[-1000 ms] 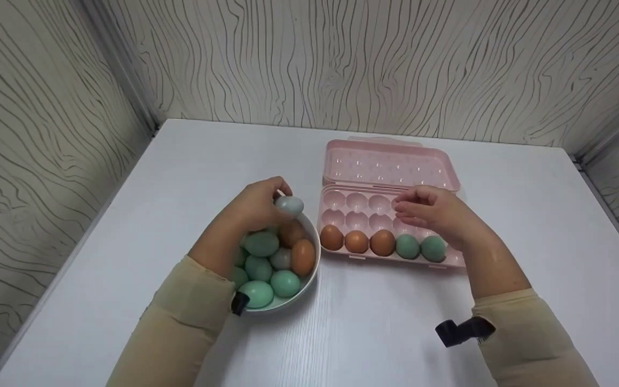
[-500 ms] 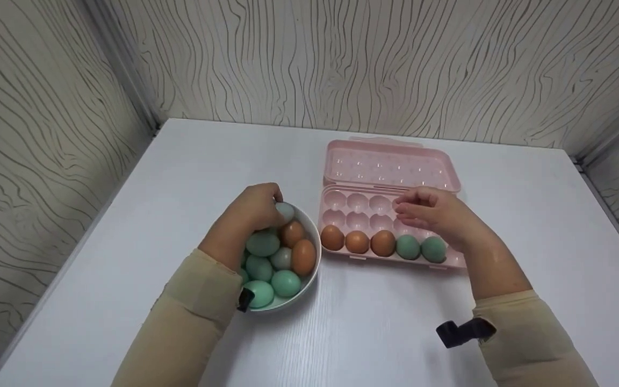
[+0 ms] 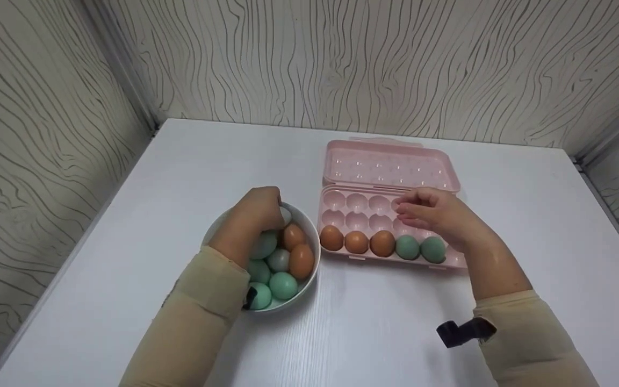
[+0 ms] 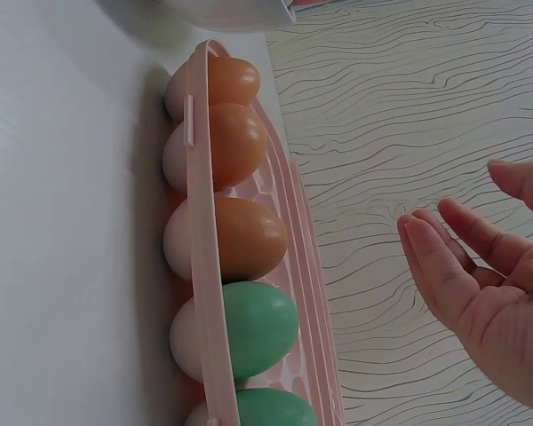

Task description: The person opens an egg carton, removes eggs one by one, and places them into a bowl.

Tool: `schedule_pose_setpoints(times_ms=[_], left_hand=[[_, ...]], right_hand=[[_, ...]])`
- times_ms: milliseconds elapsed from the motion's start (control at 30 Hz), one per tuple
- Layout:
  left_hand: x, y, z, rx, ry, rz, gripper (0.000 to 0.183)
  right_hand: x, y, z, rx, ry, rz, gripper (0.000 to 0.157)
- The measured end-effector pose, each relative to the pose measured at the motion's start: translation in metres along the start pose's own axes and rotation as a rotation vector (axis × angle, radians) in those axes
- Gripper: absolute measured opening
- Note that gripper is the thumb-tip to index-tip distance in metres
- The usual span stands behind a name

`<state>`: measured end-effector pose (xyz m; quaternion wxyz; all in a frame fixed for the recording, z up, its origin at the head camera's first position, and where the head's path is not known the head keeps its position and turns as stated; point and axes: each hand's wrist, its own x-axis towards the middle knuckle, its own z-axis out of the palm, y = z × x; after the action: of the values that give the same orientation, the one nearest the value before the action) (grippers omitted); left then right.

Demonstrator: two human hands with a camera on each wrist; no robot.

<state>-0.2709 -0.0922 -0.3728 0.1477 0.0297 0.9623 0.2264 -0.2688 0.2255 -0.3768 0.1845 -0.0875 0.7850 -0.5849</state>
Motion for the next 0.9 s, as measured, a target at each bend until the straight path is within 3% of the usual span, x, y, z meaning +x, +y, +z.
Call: schedule_pose_setpoints(times_ms=[467, 800, 900], left_hand=[[0.001, 0.002, -0.002, -0.003, -0.011, 0.018, 0.014], [-0.004, 0.006, -0.018, -0.053, -0.044, -0.057, 0.043], [-0.004, 0.007, -0.021, -0.086, -0.048, -0.074, 0.044]], right_hand=[[0.003, 0.003, 0.0, -0.028, 0.006, 0.002, 0.04], [0.0, 0.002, -0.002, -0.076, -0.013, -0.007, 0.035], [0.0, 0.001, -0.003, -0.096, -0.009, -0.019, 0.034]])
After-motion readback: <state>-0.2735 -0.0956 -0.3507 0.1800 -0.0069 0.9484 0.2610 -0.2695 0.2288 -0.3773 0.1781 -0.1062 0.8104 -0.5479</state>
